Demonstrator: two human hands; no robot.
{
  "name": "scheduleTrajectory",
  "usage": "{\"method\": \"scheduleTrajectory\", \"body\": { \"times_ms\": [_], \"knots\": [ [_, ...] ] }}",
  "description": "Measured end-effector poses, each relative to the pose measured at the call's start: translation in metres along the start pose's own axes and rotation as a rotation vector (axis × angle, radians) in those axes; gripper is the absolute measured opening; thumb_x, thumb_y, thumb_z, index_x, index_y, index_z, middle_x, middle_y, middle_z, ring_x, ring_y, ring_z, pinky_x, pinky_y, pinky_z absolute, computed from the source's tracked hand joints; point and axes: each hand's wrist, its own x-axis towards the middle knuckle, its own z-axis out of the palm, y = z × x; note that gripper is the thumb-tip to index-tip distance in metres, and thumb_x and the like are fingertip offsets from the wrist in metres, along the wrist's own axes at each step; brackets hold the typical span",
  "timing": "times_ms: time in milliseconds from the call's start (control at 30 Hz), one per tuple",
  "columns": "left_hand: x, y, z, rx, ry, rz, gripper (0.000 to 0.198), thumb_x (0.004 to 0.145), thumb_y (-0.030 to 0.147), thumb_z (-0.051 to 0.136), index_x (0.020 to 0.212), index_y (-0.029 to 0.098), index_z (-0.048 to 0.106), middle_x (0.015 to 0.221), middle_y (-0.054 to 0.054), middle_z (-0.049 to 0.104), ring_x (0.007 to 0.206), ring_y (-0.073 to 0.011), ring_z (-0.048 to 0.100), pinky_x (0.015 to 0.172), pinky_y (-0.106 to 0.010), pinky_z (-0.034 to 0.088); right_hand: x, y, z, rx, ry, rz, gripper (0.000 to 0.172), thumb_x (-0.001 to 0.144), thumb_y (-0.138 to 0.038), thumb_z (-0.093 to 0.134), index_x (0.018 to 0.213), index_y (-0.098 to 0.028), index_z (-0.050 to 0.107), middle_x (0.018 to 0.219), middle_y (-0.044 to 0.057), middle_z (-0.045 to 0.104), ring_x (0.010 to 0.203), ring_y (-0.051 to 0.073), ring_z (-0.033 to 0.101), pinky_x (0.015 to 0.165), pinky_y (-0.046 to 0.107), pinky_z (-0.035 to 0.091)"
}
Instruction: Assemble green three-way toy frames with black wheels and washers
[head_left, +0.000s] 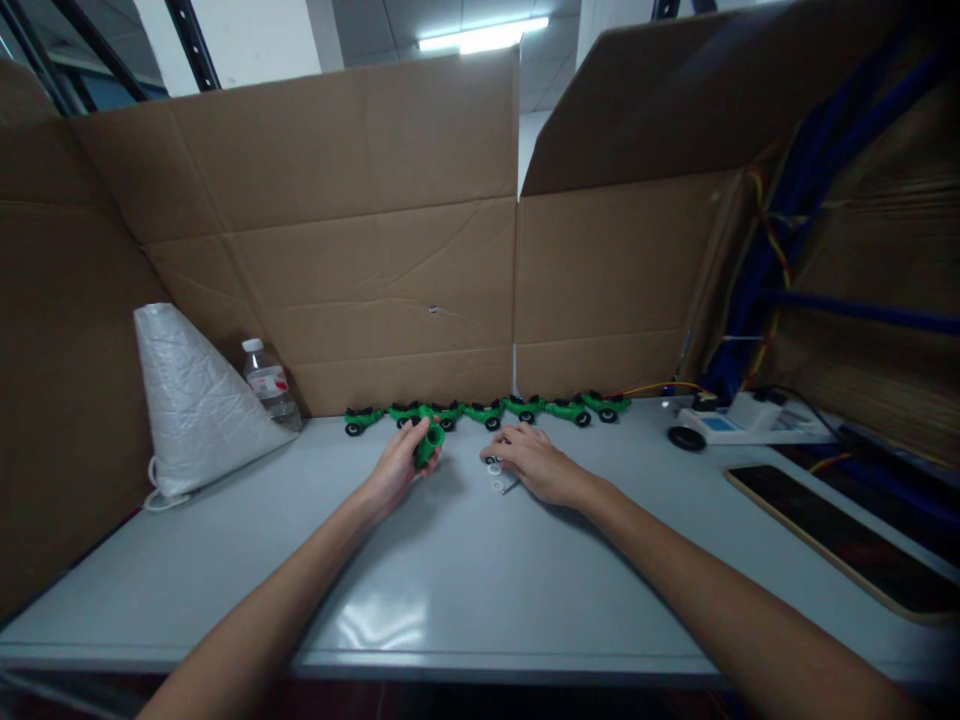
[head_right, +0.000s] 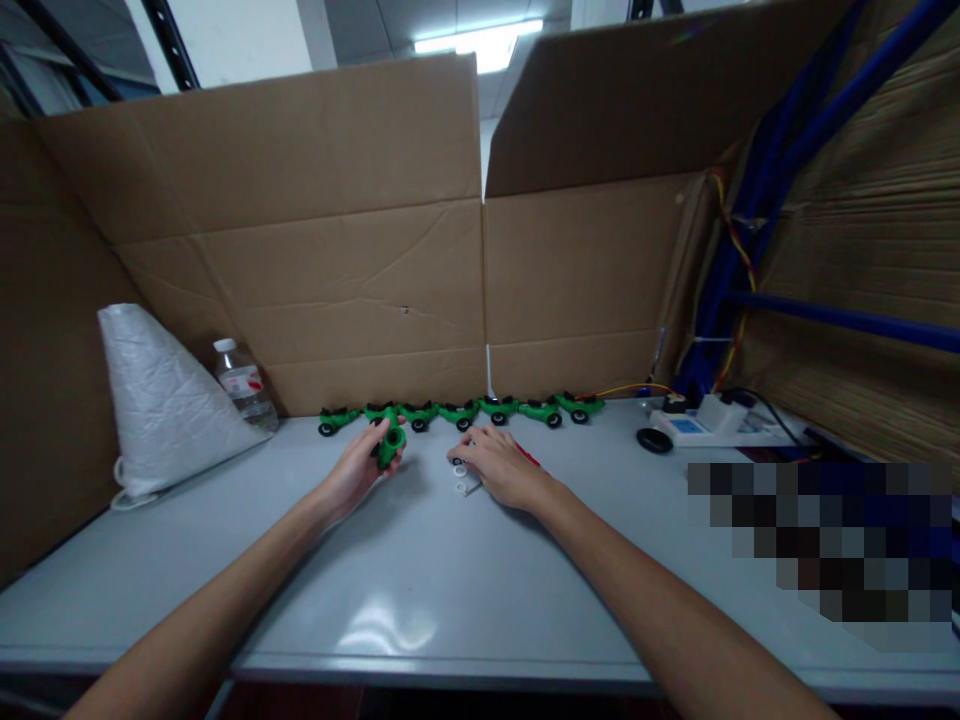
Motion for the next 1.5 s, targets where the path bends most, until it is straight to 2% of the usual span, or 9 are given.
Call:
{"method": "scheduleTrajectory", "body": {
  "times_ms": [400, 767, 1067, 1500],
  "knots": [
    [0.000, 0.000, 0.000, -0.003, 0.018, -0.018, 0.064, 0.079, 0.061, 0.081, 0.119, 0.015, 0.064, 0.076, -0.001, 0.062, 0.060, -0.0128, 0.057, 0.050, -0.021, 0.033, 0.001, 0.003, 0.002, -0.011, -0.006, -0.007, 0.028, 0.104, -0.015, 0.055, 0.121, -0.027, 0.073, 0.116, 0.009, 0.067, 0.113, 0.026, 0.053, 0.097, 0.039, 0.036],
    [-0.001, 0.002, 0.001, -0.014, 0.018, -0.019, 0.060, 0.080, 0.059, 0.081, 0.118, 0.015, 0.064, 0.076, -0.001, 0.062, 0.060, -0.0121, 0.056, 0.050, -0.020, 0.033, 0.002, -0.001, -0.004, -0.016, 0.026, 0.025, 0.008, 0.100, -0.016, 0.062, 0.100, -0.022, 0.067, 0.107, 0.006, 0.067, 0.106, 0.025, 0.053, 0.089, 0.036, 0.034],
    [-0.001, 0.001, 0.000, 0.016, 0.008, -0.007, 0.060, 0.083, 0.061, 0.078, 0.118, 0.015, 0.064, 0.078, -0.001, 0.062, 0.061, -0.0122, 0.056, 0.051, -0.021, 0.034, 0.001, -0.004, -0.006, 0.015, 0.054, 0.051, 0.008, 0.100, -0.014, 0.061, 0.097, -0.021, 0.059, 0.103, 0.005, 0.068, 0.101, 0.024, 0.053, 0.089, 0.035, 0.034],
    [-0.001, 0.002, 0.002, 0.019, 0.004, -0.016, 0.061, 0.082, 0.061, 0.079, 0.119, 0.015, 0.064, 0.078, -0.001, 0.062, 0.061, -0.0124, 0.056, 0.051, -0.021, 0.034, 0.001, -0.006, -0.014, -0.066, 0.127, 0.058, 0.011, 0.101, -0.016, 0.059, 0.093, -0.023, 0.064, 0.097, 0.004, 0.073, 0.096, 0.024, 0.052, 0.084, 0.035, 0.029]
  ]
}}
